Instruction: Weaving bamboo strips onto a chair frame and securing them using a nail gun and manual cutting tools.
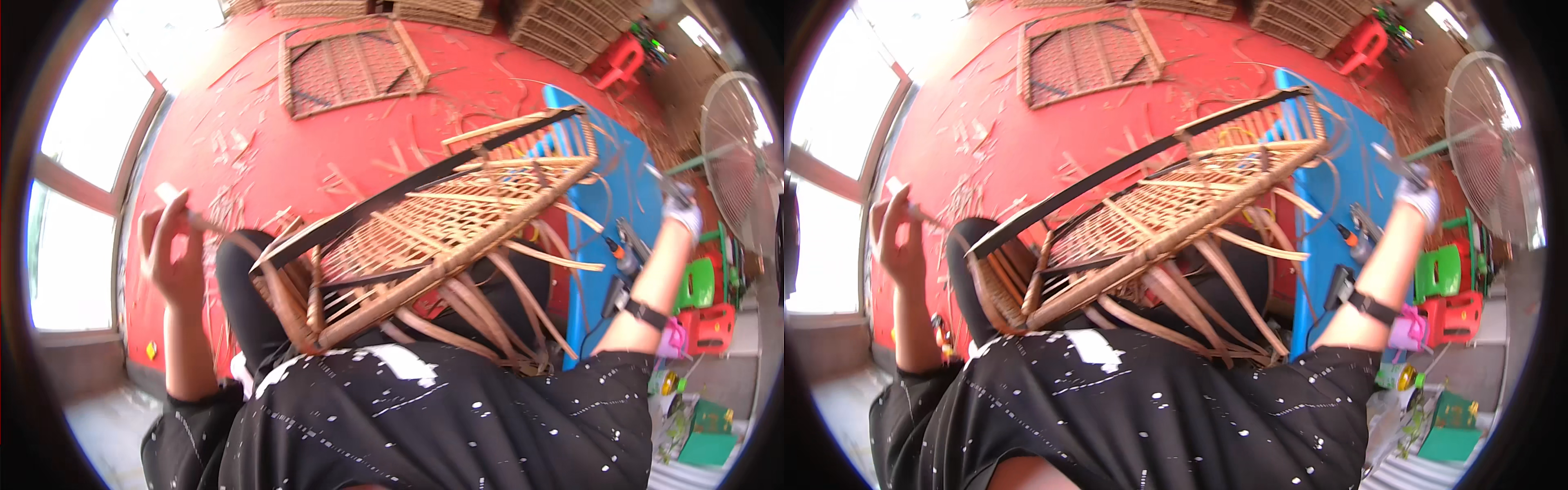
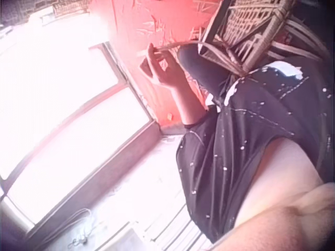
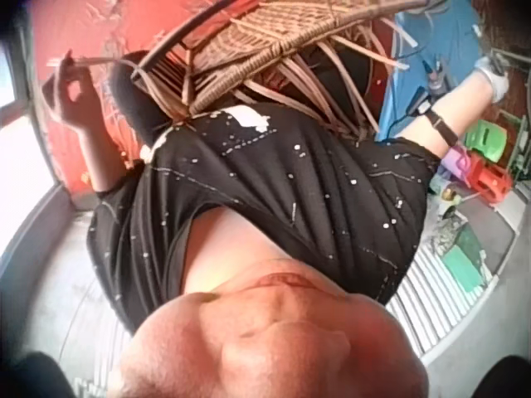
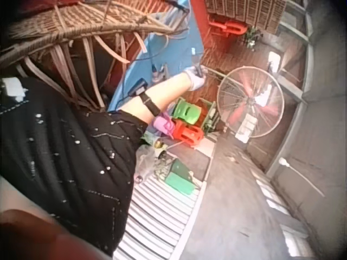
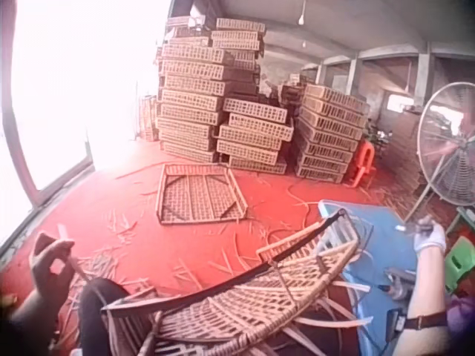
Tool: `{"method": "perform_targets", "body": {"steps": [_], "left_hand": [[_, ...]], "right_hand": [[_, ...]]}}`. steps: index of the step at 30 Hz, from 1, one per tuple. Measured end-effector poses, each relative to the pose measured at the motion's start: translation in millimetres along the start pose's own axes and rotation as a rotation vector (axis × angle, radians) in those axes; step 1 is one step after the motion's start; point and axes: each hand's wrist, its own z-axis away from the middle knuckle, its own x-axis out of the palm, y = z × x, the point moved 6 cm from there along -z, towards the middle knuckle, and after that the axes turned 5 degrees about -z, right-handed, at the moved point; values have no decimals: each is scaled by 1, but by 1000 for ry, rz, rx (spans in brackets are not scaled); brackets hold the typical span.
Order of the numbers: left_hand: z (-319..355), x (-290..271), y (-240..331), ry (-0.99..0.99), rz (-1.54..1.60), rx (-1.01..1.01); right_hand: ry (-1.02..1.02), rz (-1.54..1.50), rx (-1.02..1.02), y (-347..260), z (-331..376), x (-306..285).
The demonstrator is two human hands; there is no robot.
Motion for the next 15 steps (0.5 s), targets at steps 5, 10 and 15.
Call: {"method": "perform_targets", "body": {"steps": [5, 10, 15], "left_hand": [[17, -6, -9, -26, 50, -83], [27, -2, -20, -8, 184, -113], [41, -23, -29, 37, 185, -136]], "right_hand": [[-274, -5, 512, 97, 279, 111], [-812, 202, 1172, 199, 562, 140], [-1060, 672, 1260, 198, 590, 143]]}}
